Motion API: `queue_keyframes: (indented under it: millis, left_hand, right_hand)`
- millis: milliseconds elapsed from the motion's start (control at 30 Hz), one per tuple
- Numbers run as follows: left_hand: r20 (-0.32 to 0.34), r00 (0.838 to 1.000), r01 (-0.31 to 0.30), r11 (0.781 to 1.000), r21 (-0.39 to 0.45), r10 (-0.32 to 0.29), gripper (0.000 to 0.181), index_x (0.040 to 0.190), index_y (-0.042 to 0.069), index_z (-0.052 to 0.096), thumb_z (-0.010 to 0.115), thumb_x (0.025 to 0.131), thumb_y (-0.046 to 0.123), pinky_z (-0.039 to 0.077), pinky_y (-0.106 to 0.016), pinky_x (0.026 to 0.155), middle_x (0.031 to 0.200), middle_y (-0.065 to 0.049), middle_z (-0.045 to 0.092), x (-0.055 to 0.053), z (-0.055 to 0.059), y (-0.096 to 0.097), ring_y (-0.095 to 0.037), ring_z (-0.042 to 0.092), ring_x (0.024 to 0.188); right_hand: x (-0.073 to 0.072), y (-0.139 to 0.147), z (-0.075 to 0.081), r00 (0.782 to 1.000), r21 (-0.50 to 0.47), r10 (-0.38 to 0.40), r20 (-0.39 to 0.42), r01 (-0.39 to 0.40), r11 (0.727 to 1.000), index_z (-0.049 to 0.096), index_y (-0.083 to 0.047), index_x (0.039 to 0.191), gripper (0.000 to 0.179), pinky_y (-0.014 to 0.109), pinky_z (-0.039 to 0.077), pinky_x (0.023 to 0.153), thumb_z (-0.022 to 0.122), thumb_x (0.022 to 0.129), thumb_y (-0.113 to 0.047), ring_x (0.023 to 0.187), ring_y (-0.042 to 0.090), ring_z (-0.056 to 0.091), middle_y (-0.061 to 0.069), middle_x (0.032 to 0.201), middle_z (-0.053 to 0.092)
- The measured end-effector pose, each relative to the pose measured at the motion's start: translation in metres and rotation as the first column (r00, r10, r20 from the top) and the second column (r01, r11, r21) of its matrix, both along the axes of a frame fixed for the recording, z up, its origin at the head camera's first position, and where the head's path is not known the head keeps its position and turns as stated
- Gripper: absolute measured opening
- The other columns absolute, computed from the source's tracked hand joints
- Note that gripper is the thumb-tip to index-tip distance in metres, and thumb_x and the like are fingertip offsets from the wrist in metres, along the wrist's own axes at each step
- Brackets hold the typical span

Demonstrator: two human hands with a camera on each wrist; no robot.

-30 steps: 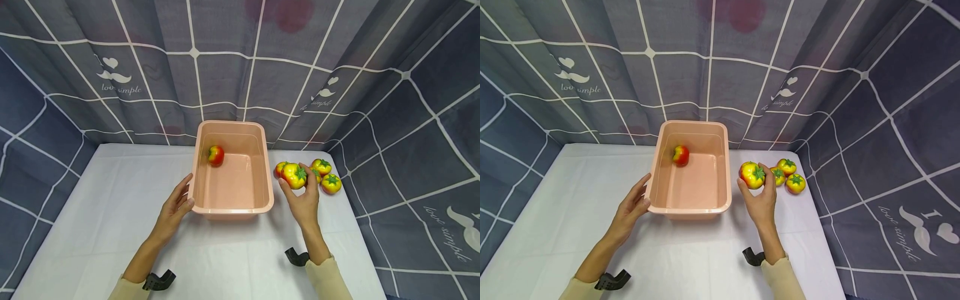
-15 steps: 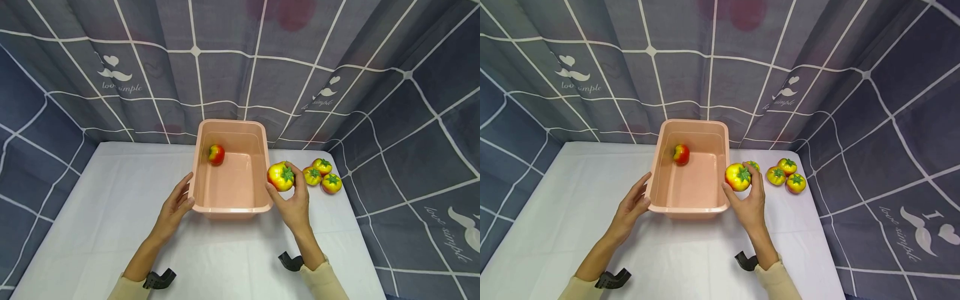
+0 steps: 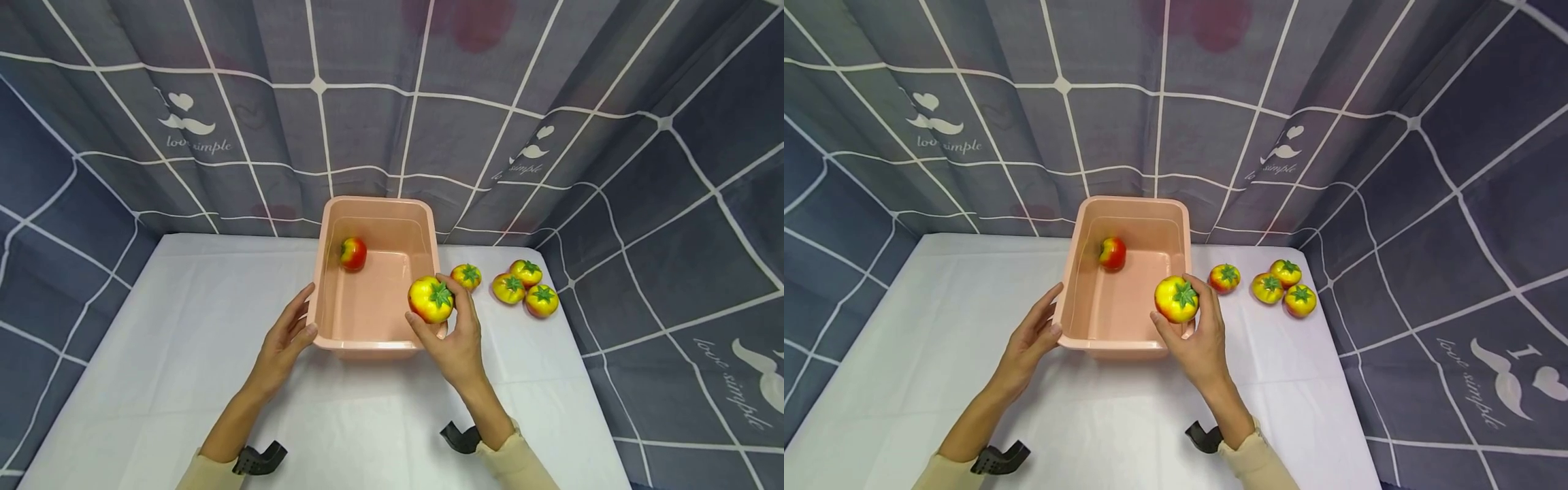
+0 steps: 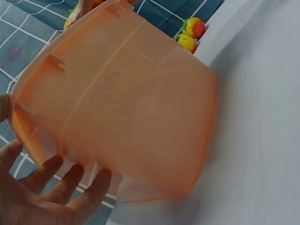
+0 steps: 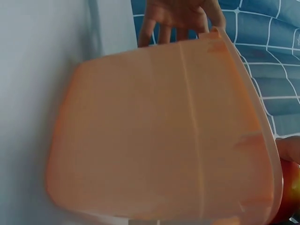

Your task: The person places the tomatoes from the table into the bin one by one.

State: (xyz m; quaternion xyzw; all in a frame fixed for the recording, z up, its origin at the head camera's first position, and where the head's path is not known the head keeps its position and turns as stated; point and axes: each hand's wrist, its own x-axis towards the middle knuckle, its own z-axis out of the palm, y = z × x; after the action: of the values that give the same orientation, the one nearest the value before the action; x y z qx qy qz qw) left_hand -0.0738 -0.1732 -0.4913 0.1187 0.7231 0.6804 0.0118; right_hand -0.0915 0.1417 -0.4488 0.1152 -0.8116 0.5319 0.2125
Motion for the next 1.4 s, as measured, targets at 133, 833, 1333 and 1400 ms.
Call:
queue_keyframes:
  millis: [133,833,1333,1400]
  left_hand:
    - [0.014,1.000,0.000,1.000,-0.009,0.001,0.069,0.172,0.029,0.029,0.055,0.111,0.009,0.056,-0.020,0.108,0.165,-0.022,0.041,0.000,0.000,0.000,-0.030,0.054,0.148]
    - [0.015,1.000,0.004,1.000,-0.010,-0.003,0.069,0.172,0.030,0.028,0.054,0.112,0.010,0.057,-0.019,0.107,0.165,-0.021,0.042,0.000,0.000,0.000,-0.020,0.057,0.145]
    - [0.016,1.000,-0.011,1.000,-0.026,0.012,0.068,0.172,0.030,0.029,0.054,0.111,0.010,0.056,-0.018,0.106,0.165,-0.022,0.042,0.001,0.001,0.001,-0.011,0.057,0.143]
    - [0.019,1.000,-0.009,1.000,-0.026,0.009,0.069,0.172,0.030,0.029,0.054,0.112,0.010,0.056,-0.018,0.107,0.165,-0.022,0.042,0.001,0.001,0.001,-0.011,0.056,0.144]
  right_hand:
    - [0.003,-0.005,-0.002,1.000,-0.005,0.011,0.010,-0.011,1.000,0.055,-0.017,0.151,0.079,0.020,0.048,0.117,0.094,0.083,-0.019,0.133,0.018,0.060,0.004,0.146,0.060]
    - [0.005,-0.004,-0.004,1.000,0.014,0.002,-0.029,-0.002,1.000,0.058,-0.007,0.148,0.072,0.023,0.043,0.121,0.092,0.085,-0.016,0.135,0.025,0.061,0.007,0.148,0.064]
    - [-0.022,0.027,-0.025,0.998,-0.123,-0.048,-0.026,0.045,0.991,0.059,-0.002,0.144,0.040,0.032,0.046,0.121,0.067,0.105,-0.010,0.134,0.032,0.062,0.018,0.142,0.065]
    - [-0.028,0.032,-0.032,0.997,-0.117,-0.082,0.007,0.082,0.990,0.059,-0.002,0.144,0.039,0.038,0.047,0.121,0.065,0.107,-0.012,0.134,0.034,0.062,0.017,0.143,0.065]
